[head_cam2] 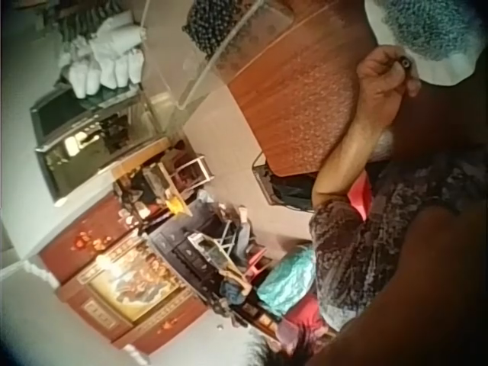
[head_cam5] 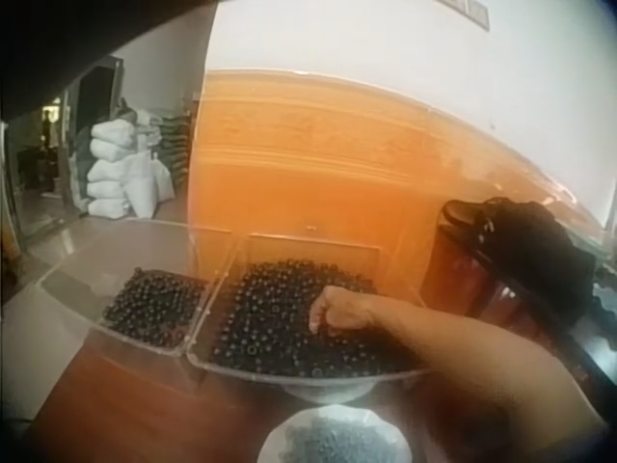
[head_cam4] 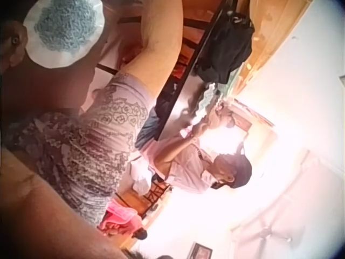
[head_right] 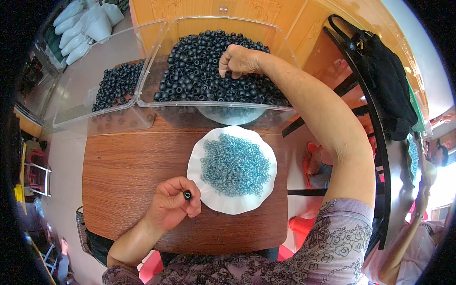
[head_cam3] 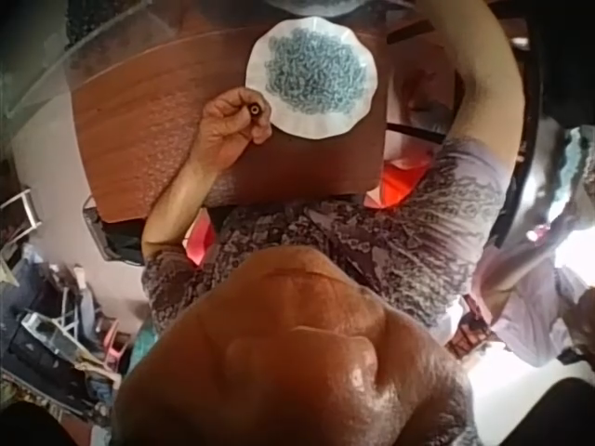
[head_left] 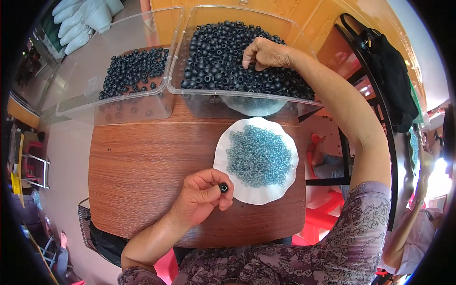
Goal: Sorting and manual assembly of small blue beads into larger black bead components.
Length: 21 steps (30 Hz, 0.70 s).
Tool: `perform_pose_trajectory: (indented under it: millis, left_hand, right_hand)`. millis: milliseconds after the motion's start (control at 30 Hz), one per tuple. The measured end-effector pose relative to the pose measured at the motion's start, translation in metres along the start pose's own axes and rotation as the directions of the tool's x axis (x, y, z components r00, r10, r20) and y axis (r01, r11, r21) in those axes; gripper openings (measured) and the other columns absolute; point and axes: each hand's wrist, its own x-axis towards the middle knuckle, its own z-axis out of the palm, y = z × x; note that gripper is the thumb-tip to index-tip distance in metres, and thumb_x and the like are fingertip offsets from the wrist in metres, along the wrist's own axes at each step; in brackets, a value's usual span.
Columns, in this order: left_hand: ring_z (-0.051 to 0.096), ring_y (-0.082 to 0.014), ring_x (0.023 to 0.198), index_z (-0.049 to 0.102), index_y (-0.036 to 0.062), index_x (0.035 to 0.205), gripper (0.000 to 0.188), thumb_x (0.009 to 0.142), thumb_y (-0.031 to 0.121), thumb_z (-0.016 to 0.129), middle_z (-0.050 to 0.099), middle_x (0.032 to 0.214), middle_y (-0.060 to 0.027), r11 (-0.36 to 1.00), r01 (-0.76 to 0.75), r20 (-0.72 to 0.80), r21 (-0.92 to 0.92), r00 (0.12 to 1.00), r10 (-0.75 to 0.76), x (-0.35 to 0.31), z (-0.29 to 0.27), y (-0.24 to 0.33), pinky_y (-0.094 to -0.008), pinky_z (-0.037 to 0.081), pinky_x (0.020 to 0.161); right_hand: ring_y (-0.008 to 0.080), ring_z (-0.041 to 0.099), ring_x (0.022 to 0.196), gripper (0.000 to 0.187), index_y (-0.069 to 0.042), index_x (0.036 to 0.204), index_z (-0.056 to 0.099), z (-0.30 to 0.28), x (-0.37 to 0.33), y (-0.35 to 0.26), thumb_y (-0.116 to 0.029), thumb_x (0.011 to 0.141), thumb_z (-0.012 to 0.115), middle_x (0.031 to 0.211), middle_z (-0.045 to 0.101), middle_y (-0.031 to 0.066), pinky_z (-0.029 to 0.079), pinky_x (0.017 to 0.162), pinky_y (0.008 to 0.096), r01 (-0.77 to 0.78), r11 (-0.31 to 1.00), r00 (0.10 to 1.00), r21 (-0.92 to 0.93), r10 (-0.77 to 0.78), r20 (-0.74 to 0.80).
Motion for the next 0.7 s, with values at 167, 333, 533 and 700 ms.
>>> perform_pose_trajectory:
  millis: [167, 333, 533, 700]
  left_hand:
    - [0.052, -0.0155, 0.065, 0.055, -0.0047, 0.093, 0.021, 0.085, 0.014, 0.061, 0.058, 0.081, -0.0107, 1.0, -0.005, 0.009, -0.009, 1.0, 0.005, 0.0, -0.001, 0.0, -0.0284, 0.041, 0.06]
    - [0.052, -0.0152, 0.065, 0.055, -0.0046, 0.094, 0.021, 0.085, 0.014, 0.061, 0.058, 0.081, -0.0107, 1.0, -0.007, 0.002, -0.013, 1.0, 0.008, -0.001, 0.001, -0.001, -0.0283, 0.041, 0.06]
    - [0.051, -0.0158, 0.066, 0.054, -0.0042, 0.093, 0.024, 0.084, 0.016, 0.062, 0.057, 0.083, -0.0119, 1.0, -0.001, 0.004, 0.002, 1.0, 0.001, -0.001, 0.0, 0.002, -0.0297, 0.04, 0.059]
    - [0.051, -0.0164, 0.066, 0.053, -0.0039, 0.093, 0.027, 0.084, 0.019, 0.063, 0.057, 0.084, -0.0132, 1.0, 0.009, 0.001, 0.014, 1.0, -0.009, -0.003, 0.0, 0.002, -0.0309, 0.039, 0.057]
  right_hand:
    - [0.0151, 0.059, 0.08, 0.034, 0.0, 0.088, 0.068, -0.002, 0.004, 0.002, 0.013, 0.061, 0.052, 0.082, 0.065, 0.0059, 0.05, 0.069, 0.0283, -0.06, 0.998, 0.998, -0.012, 0.06, 0.026]
    - [0.0133, 0.059, 0.078, 0.024, -0.001, 0.093, 0.067, -0.003, 0.013, -0.001, 0.003, 0.075, 0.052, 0.084, 0.065, 0.0054, 0.049, 0.067, 0.0265, 0.018, 0.993, 0.984, 0.117, 0.003, -0.179]
    - [0.0107, 0.056, 0.074, 0.019, -0.005, 0.097, 0.068, 0.014, 0.014, -0.047, -0.008, 0.078, 0.063, 0.082, 0.064, 0.0027, 0.045, 0.066, 0.0246, 0.087, 0.98, 0.992, 0.179, -0.069, -0.105]
    - [0.0116, 0.057, 0.076, 0.023, -0.003, 0.092, 0.069, 0.005, -0.004, -0.05, 0.002, 0.07, 0.062, 0.08, 0.065, 0.0032, 0.046, 0.07, 0.0255, 0.032, 0.988, 0.995, 0.151, -0.045, 0.084]
